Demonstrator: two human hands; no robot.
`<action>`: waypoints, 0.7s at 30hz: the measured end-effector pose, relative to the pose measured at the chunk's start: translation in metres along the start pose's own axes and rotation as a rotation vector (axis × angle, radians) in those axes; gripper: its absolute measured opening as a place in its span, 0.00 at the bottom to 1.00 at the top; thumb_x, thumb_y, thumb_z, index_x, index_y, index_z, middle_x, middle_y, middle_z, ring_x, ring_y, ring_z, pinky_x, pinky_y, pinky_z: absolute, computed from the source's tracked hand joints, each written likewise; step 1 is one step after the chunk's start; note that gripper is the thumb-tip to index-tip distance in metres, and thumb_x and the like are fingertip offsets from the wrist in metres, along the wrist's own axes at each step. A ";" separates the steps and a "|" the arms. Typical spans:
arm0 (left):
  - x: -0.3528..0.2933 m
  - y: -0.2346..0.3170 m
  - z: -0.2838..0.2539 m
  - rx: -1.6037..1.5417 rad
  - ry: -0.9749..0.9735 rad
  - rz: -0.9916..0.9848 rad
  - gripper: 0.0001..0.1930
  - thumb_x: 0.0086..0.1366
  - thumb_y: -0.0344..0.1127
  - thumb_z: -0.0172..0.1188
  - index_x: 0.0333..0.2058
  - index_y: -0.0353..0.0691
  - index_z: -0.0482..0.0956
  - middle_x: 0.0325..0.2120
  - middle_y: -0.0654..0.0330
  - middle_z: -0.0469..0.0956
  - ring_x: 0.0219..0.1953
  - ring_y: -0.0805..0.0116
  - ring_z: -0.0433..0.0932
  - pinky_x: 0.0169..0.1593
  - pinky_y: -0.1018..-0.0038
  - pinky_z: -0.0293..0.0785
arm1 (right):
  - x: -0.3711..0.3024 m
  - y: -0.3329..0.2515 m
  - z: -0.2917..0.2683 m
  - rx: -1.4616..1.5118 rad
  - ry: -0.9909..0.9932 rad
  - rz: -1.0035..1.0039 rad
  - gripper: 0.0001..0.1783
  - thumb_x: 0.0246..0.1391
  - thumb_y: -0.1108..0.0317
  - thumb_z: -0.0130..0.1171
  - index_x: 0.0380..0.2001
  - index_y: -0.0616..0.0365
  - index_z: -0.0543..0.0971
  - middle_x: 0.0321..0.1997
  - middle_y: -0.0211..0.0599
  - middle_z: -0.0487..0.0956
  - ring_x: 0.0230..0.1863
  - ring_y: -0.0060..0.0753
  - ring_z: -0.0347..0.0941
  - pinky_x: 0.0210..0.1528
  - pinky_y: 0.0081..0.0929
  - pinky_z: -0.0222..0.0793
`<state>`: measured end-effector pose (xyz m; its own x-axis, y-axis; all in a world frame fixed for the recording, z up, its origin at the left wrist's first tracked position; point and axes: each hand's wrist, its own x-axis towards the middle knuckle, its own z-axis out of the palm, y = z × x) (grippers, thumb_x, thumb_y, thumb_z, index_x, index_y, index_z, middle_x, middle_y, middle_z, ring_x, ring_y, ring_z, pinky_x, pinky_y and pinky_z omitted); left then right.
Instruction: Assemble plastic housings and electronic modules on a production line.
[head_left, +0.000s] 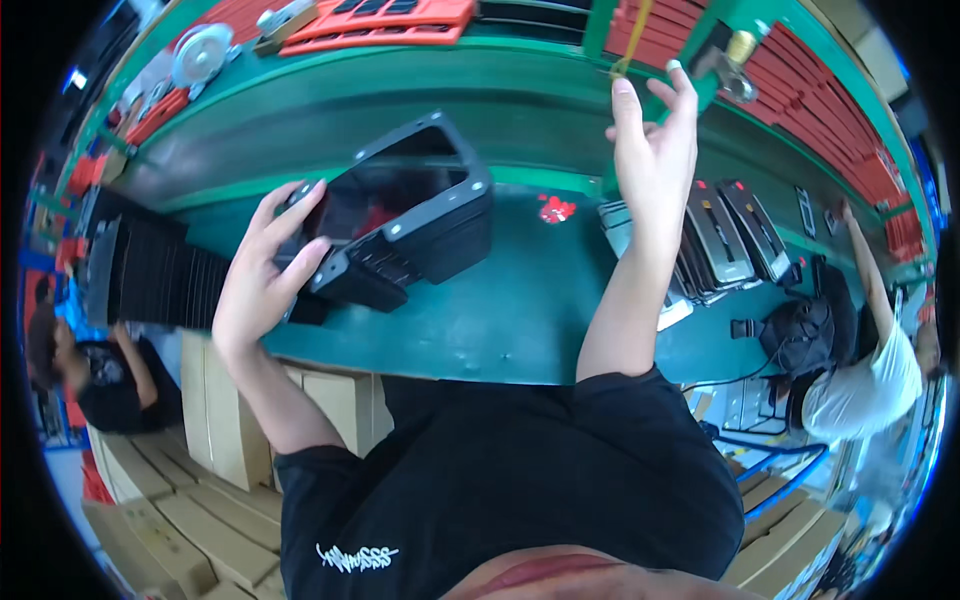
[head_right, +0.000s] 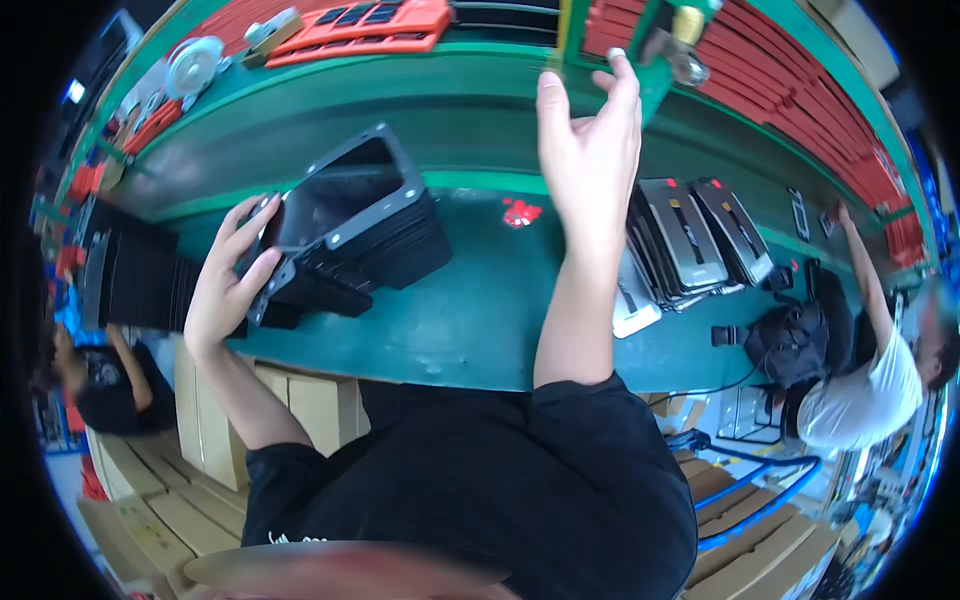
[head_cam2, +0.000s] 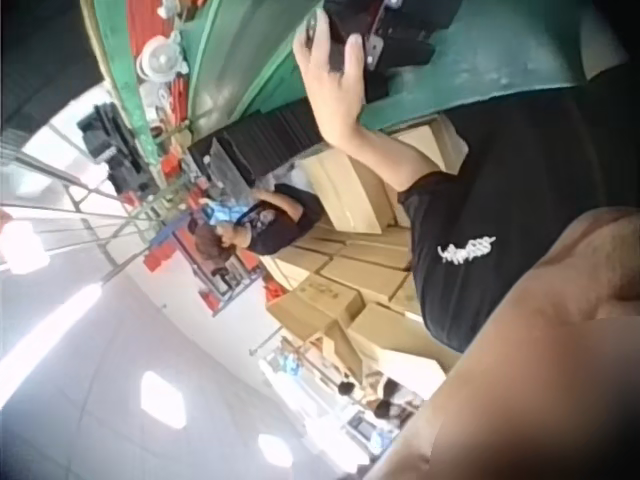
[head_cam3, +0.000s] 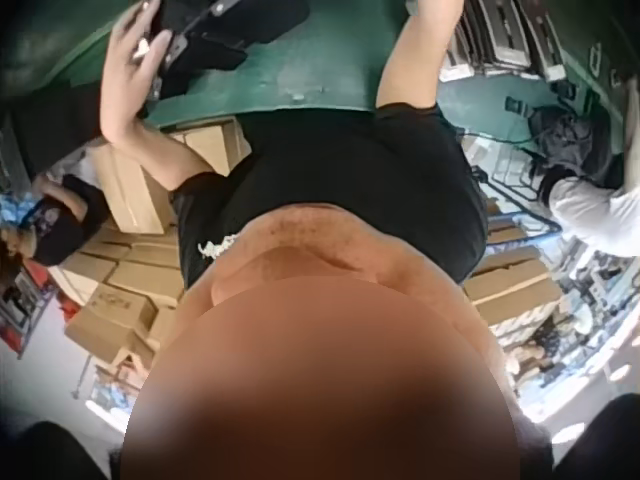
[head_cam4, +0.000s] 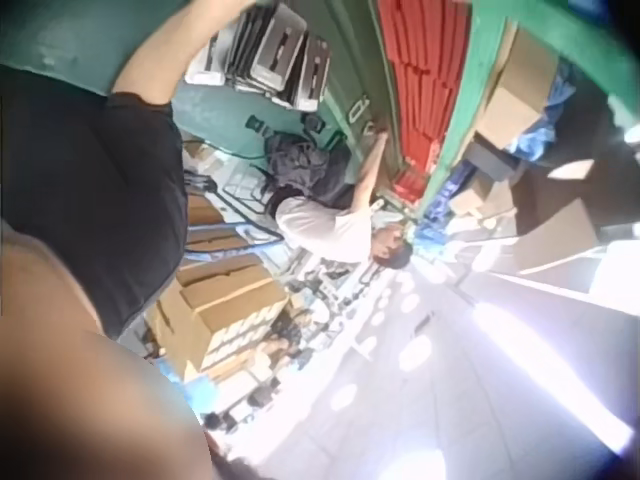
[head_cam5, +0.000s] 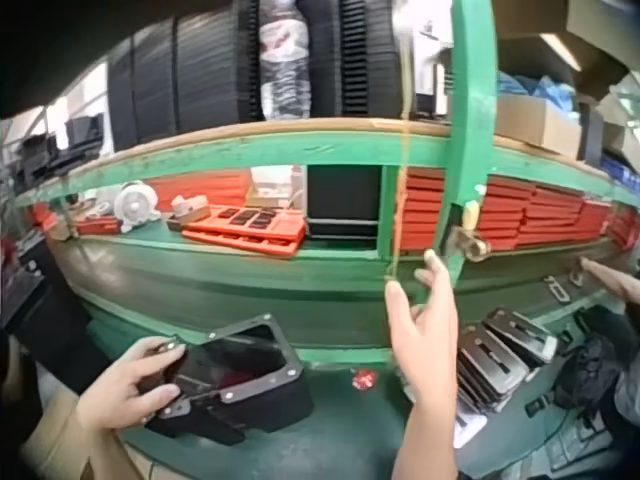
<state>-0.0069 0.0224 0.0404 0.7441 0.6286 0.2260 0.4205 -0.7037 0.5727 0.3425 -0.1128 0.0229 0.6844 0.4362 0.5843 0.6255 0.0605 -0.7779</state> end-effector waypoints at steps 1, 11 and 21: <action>-0.002 -0.001 0.001 0.011 -0.006 -0.002 0.27 0.65 0.38 0.62 0.63 0.43 0.74 0.63 0.45 0.67 0.65 0.48 0.68 0.68 0.61 0.60 | 0.000 0.005 0.010 0.032 0.030 -0.004 0.16 0.68 0.60 0.56 0.44 0.64 0.77 0.40 0.42 0.80 0.29 0.22 0.75 0.28 0.23 0.70; -0.011 -0.034 0.029 -0.116 0.188 0.217 0.43 0.42 0.52 0.77 0.61 0.49 0.78 0.60 0.48 0.64 0.61 0.49 0.68 0.66 0.56 0.64 | -0.068 -0.076 0.062 0.564 -1.294 -0.255 0.19 0.69 0.60 0.50 0.26 0.61 0.72 0.36 0.40 0.73 0.33 0.36 0.74 0.38 0.28 0.70; -0.005 -0.045 0.044 -0.128 0.309 0.223 0.43 0.38 0.58 0.73 0.57 0.45 0.82 0.55 0.47 0.68 0.59 0.47 0.69 0.66 0.56 0.61 | -0.061 -0.063 0.059 0.642 -1.520 -0.490 0.19 0.67 0.59 0.55 0.25 0.62 0.74 0.38 0.41 0.74 0.43 0.41 0.76 0.45 0.33 0.71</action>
<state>-0.0074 0.0365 -0.0214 0.6103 0.5490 0.5711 0.1839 -0.7994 0.5720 0.2389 -0.0902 0.0223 -0.6877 0.6386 0.3453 0.1541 0.5932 -0.7902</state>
